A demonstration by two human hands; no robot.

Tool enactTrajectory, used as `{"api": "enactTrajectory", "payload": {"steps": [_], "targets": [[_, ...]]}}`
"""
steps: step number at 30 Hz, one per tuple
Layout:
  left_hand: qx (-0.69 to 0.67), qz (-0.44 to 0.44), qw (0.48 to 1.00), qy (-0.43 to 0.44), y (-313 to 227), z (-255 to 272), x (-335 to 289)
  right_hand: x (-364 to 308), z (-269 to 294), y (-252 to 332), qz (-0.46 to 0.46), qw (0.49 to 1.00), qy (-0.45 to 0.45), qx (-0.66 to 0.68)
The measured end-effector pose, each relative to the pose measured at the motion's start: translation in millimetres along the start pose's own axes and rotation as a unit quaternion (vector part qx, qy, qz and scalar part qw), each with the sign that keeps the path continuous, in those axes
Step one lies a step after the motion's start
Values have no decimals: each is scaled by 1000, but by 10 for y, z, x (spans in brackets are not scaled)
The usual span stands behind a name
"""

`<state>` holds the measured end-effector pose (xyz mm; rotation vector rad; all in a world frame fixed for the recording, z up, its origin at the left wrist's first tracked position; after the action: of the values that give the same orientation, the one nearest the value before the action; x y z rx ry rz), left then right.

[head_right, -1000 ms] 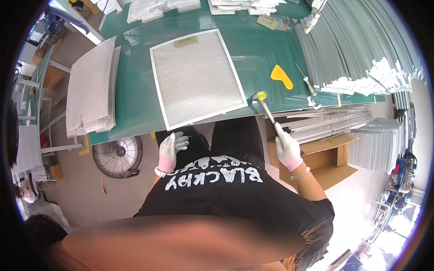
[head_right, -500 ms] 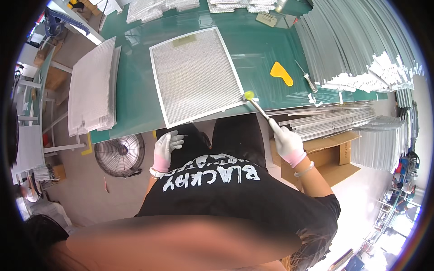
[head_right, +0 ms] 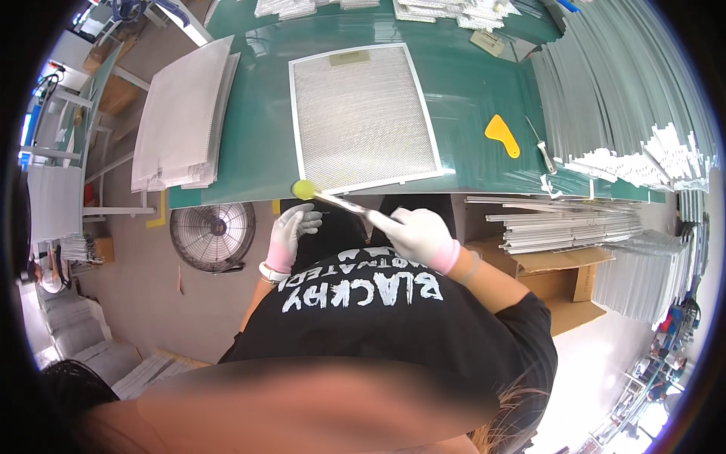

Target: Assembling metal mesh filters by attaching metal frames and securing components using a hammer and electric screwdriver.

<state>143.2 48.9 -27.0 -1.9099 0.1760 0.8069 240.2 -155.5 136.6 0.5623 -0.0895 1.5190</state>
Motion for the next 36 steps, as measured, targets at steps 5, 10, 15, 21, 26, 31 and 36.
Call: {"api": "enactTrajectory", "payload": {"steps": [5, 10, 15, 21, 26, 31, 36], "targets": [[-14, -1, 999, -44, 141, 220, -95, 38, -193, -88, -45, 997, 53, 22], [258, -150, 938, -175, -337, 200, -309, -149, 18, -337, -102, 995, -5, -9], [656, -410, 607, -180, -1405, -735, -392, -855, 222, -879, -293, 945, -146, 19], [673, -519, 526, -32, -1259, -746, -576, -1411, 493, -924, -362, 892, -267, 49], [750, -474, 460, 31, -2160, -1311, -1284, -1587, 757, -861, -332, 871, -344, 115], [711, -621, 324, 65, -2806, -2310, -1914, -1273, 1227, -904, -268, 888, -359, 102], [782, -553, 285, 49, -2698, -2667, -1188, -985, 1540, -735, -184, 928, -308, 97]]}}
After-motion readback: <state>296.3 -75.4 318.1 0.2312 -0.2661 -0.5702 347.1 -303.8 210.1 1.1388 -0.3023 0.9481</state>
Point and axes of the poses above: each hand's wrist, its own x-axis towards the middle knuckle, its own z-axis out of the back of the hand, y = z × x, the point moved 10 cm from there along x, towards the middle knuckle, and after that the axes turned 14 degrees about z, right-handed, at the moved point
